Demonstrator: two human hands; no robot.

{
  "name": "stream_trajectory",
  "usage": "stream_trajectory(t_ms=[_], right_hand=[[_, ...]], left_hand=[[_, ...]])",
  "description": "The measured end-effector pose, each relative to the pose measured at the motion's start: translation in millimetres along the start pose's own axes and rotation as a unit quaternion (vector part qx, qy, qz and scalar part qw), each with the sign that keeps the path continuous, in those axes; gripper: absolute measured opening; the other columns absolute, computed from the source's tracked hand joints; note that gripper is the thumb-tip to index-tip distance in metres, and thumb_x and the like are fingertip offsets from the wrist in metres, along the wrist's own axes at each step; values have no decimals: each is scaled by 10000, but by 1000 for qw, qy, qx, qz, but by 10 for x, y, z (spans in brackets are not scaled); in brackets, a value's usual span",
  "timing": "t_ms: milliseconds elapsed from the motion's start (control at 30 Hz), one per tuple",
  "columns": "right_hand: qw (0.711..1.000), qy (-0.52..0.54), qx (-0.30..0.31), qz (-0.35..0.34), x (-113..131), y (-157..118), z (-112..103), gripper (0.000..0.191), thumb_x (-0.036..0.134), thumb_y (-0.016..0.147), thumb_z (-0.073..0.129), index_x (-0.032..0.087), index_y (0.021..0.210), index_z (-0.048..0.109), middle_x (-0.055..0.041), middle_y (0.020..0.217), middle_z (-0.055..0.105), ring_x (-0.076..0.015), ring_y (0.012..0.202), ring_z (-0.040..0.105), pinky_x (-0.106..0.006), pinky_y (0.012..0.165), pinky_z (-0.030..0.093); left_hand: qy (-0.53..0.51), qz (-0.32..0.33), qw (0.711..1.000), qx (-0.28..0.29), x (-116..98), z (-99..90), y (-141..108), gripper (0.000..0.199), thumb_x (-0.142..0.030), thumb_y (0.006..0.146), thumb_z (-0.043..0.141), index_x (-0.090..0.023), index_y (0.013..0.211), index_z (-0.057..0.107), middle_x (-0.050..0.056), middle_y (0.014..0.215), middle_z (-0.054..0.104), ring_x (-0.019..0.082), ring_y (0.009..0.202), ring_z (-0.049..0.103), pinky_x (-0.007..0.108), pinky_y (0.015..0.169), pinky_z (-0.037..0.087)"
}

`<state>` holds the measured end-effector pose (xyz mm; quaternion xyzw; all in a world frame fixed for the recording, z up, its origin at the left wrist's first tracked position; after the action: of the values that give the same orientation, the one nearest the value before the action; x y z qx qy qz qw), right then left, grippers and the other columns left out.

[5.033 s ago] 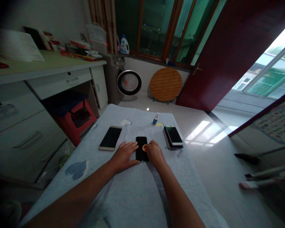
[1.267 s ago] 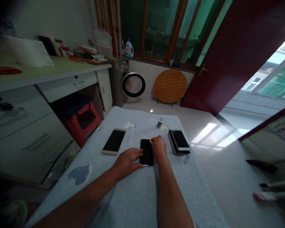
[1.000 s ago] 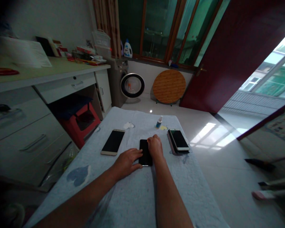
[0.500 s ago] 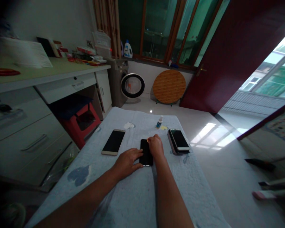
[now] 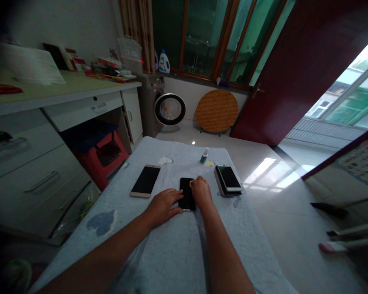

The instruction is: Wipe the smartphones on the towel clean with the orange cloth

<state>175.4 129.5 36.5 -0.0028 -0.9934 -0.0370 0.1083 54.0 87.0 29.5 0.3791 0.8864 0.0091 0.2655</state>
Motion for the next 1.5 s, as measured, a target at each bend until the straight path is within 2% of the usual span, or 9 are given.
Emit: stream_trajectory(t_ms=[233, 267, 333, 400, 467, 700, 1500], right_hand=[[999, -5, 39, -29, 133, -405, 9, 322, 193, 948, 428, 180, 791, 709, -54, 837, 580, -128, 769, 555, -211, 711, 370], [999, 4, 37, -29, 133, -425, 2, 307, 183, 942, 424, 181, 839, 713, -57, 857, 585, -132, 788, 559, -209, 724, 376], [999, 26, 29, -28, 124, -413, -16, 291, 143, 906, 442, 180, 1049, 692, -70, 935, 604, -144, 840, 572, -210, 765, 389], [998, 42, 26, -29, 109, -345, -14, 446, 116, 853, 475, 174, 1283, 576, -86, 1017, 617, -158, 894, 583, -217, 811, 397], [998, 49, 36, -29, 90, -254, 20, 561, 125, 822, 493, 166, 1382, 483, -98, 1063, 628, -172, 934, 592, -228, 838, 400], [996, 32, 83, -17, 38, -103, 151, 573, 169, 792, 504, 151, 1365, 513, -128, 1150, 645, -197, 1017, 603, -247, 865, 399], [997, 25, 77, -3, 64, -64, 113, 566, 170, 777, 494, 145, 1340, 548, -142, 1136, 666, -217, 1008, 616, -265, 860, 407]], left_hand=[[-7, -12, 1000, 5, 23, 22, -1, 441, -351, 794, 724, -216, 1203, 627, 78, 1329, 602, 271, 1232, 539, 436, 1060, 408], [-6, -12, 1000, 3, 25, 24, 0, 432, -349, 796, 721, -219, 1197, 630, 78, 1329, 603, 269, 1227, 542, 435, 1057, 411], [-3, -8, 1000, 2, 22, 27, 4, 426, -348, 798, 719, -217, 1194, 631, 78, 1325, 605, 269, 1222, 545, 430, 1053, 413], [1, -4, 1000, 5, 13, 27, 6, 439, -352, 794, 723, -213, 1199, 628, 79, 1318, 609, 270, 1219, 546, 423, 1053, 412], [4, -3, 1000, 8, 6, 19, 8, 459, -354, 783, 734, -207, 1204, 626, 82, 1312, 613, 271, 1216, 547, 416, 1052, 413], [7, -7, 1000, 13, -9, -5, 14, 435, -350, 800, 716, -224, 1206, 622, 78, 1305, 617, 270, 1217, 547, 435, 1052, 411], [12, -6, 1000, 14, -11, 0, 18, 471, -346, 767, 755, -201, 1196, 627, 86, 1323, 604, 282, 1212, 546, 434, 1052, 411]])
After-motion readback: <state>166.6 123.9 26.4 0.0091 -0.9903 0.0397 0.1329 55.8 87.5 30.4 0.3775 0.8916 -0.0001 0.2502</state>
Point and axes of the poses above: each hand's wrist, its own y-axis towards the middle knuckle, its own z-axis out of the palm, x = y × z, the point moved 10 cm from there along y, towards the middle knuckle
